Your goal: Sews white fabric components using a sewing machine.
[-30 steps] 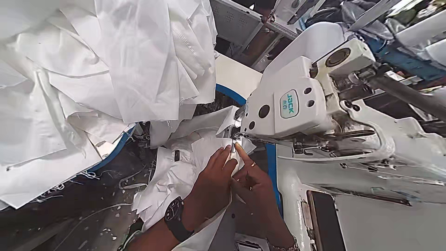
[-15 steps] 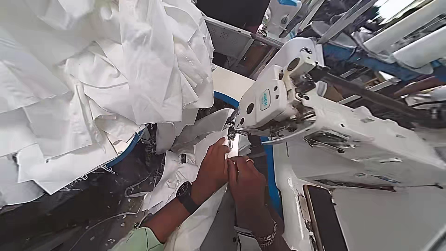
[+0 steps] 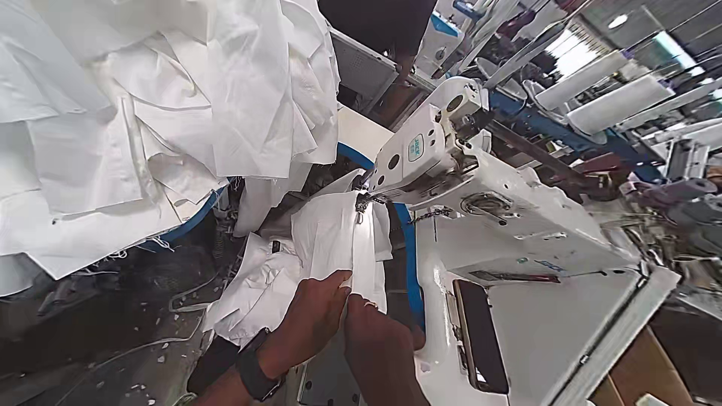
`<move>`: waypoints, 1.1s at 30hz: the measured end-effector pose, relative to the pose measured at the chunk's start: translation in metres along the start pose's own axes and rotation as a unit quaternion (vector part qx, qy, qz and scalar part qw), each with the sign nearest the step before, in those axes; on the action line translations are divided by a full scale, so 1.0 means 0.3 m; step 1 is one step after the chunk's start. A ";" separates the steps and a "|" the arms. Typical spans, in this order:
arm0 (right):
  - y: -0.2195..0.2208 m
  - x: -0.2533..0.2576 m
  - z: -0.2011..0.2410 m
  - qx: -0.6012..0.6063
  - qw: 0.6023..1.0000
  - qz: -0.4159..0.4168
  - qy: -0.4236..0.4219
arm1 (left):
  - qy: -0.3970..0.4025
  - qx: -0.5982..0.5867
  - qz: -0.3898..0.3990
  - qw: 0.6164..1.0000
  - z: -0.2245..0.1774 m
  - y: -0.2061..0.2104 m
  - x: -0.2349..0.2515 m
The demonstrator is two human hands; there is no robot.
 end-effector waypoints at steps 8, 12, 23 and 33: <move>0.001 0.027 -0.009 0.129 0.958 0.248 0.063 | -0.016 -0.032 0.049 0.998 0.027 -0.025 0.043; 0.038 0.044 -0.042 0.093 0.967 0.232 0.050 | 0.031 0.011 -0.015 0.999 0.028 -0.031 0.026; 0.124 0.114 -0.197 0.129 0.984 0.097 0.081 | -0.046 0.119 -0.154 0.980 0.084 -0.090 0.009; 0.514 -0.022 -0.140 0.301 0.765 0.568 -0.042 | -0.111 -0.187 0.122 0.968 0.222 -0.090 -0.316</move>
Point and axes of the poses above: each hand's wrist, its own x-axis towards the middle knuckle, its own y-axis out of the palm, z = x × y, the point moved 8 cm from there along x, towards the middle knuckle, and after that the axes turned 10 degrees about z, right-handed, at the moved point
